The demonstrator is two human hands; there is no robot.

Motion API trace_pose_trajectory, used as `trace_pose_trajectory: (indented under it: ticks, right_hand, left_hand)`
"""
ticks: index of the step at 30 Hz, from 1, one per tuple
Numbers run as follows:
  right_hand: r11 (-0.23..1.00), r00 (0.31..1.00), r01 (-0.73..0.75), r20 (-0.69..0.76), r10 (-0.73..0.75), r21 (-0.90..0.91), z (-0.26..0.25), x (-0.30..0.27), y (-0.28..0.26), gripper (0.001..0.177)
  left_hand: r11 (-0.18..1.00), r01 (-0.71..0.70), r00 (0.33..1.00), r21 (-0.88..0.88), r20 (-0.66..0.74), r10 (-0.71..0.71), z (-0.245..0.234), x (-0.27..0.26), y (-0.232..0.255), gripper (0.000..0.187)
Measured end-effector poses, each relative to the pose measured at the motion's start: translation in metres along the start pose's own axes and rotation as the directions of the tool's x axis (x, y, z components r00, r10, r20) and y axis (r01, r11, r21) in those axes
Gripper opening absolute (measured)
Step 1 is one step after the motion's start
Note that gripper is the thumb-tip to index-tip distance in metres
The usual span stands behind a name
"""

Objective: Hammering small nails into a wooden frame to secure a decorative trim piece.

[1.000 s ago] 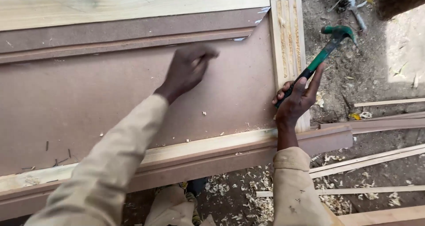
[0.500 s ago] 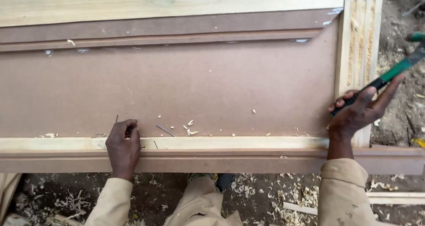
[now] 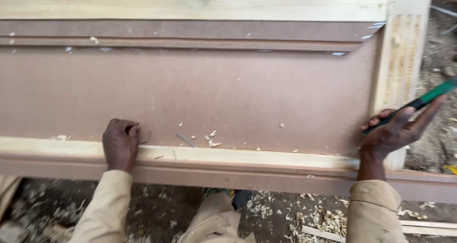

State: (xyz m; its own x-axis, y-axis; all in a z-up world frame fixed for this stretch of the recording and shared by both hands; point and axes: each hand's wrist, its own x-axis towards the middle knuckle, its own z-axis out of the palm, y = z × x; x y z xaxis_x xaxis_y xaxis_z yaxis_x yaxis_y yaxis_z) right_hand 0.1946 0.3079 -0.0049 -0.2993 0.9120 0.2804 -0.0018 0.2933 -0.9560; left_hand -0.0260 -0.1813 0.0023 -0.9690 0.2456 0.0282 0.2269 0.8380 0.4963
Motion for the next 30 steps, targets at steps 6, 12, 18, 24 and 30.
trace_pose_trajectory:
  ticks: [6, 12, 18, 24, 30]
  right_hand:
    - [0.986, 0.979, -0.151, -0.126, 0.159, 0.075, 0.008, 0.006, -0.017, 0.05]
    - [0.998, 0.989, -0.053, -0.135, 0.055, 0.014, 0.012, 0.006, -0.018, 0.041]
    - [0.999, 0.995, -0.04, -0.095, 0.039, -0.009, 0.011, 0.007, -0.018, 0.042]
    - [0.989, 0.985, -0.147, -0.086, 0.148, 0.019, 0.013, 0.005, -0.023, 0.051]
    - [0.991, 0.988, -0.132, -0.08, 0.13, -0.023, 0.017, 0.006, -0.022, 0.048]
  left_hand:
    - [0.927, 0.068, 0.99, 0.369, 0.09, -0.109, 0.021, 0.014, 0.038, 0.018]
    - [0.954, -0.203, 0.975, -0.22, 0.046, 0.218, 0.072, 0.051, 0.144, 0.024]
    - [0.619, -0.177, 0.913, -0.765, 0.108, 0.394, 0.134, 0.122, 0.268, 0.008]
    - [0.494, -0.522, 0.718, -0.696, -0.046, 0.694, 0.184, 0.163, 0.321, 0.007]
    - [0.495, -0.691, 0.626, -0.527, -0.094, 0.774, 0.184, 0.164, 0.322, 0.003]
